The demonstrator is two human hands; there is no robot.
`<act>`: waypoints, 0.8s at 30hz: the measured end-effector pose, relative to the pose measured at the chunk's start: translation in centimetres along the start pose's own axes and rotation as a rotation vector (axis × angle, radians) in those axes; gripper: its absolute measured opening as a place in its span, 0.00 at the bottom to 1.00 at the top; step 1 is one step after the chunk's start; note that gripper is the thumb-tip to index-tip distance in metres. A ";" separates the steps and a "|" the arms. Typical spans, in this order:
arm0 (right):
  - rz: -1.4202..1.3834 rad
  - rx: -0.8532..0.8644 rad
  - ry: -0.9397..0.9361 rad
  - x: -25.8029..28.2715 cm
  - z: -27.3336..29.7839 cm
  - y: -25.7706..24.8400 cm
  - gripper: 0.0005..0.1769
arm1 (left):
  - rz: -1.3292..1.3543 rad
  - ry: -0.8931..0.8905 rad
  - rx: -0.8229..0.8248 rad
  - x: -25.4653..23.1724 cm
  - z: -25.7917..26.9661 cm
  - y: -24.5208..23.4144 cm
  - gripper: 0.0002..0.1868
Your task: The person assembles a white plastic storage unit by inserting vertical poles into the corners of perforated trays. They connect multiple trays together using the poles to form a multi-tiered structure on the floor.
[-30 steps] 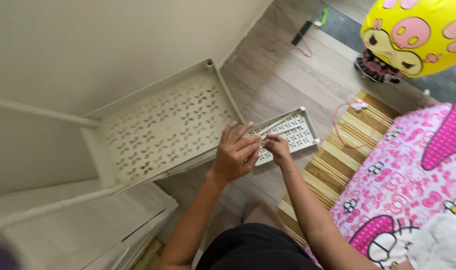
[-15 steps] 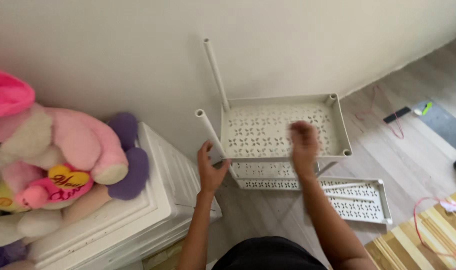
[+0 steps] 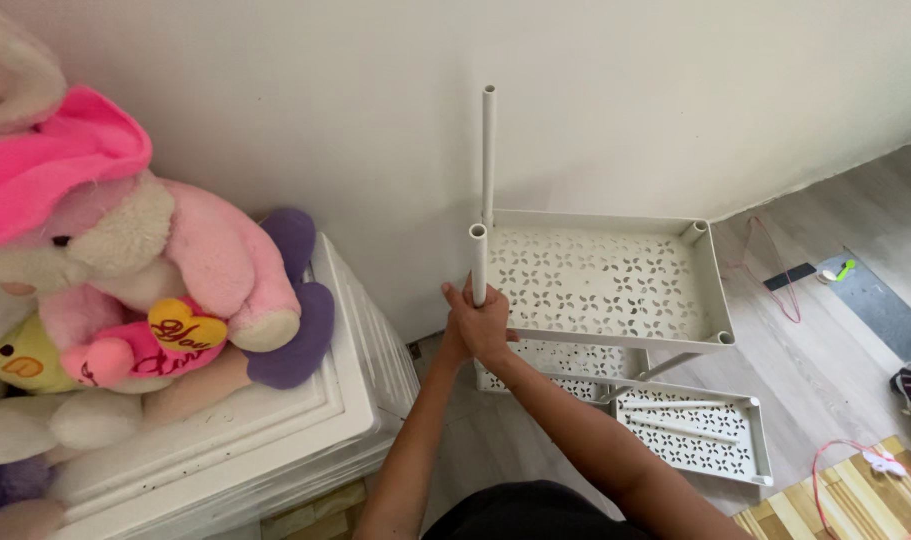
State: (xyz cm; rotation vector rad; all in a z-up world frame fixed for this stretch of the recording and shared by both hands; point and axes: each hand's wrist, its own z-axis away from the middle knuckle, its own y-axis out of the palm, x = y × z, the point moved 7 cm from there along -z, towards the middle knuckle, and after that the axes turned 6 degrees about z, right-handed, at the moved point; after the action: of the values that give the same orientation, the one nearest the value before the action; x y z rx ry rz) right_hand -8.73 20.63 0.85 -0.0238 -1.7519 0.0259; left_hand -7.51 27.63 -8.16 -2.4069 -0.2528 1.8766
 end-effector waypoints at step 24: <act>0.141 0.726 -0.013 -0.7 -3.5 0.0 0.13 | -0.139 0.041 -0.044 -3.0 0.0 -0.7 0.61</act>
State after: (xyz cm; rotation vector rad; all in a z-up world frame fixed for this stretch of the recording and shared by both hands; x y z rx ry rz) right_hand -5.11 20.59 0.76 0.3824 -1.6623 0.7600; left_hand -8.29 27.76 -5.18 -2.3848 -0.4504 1.7792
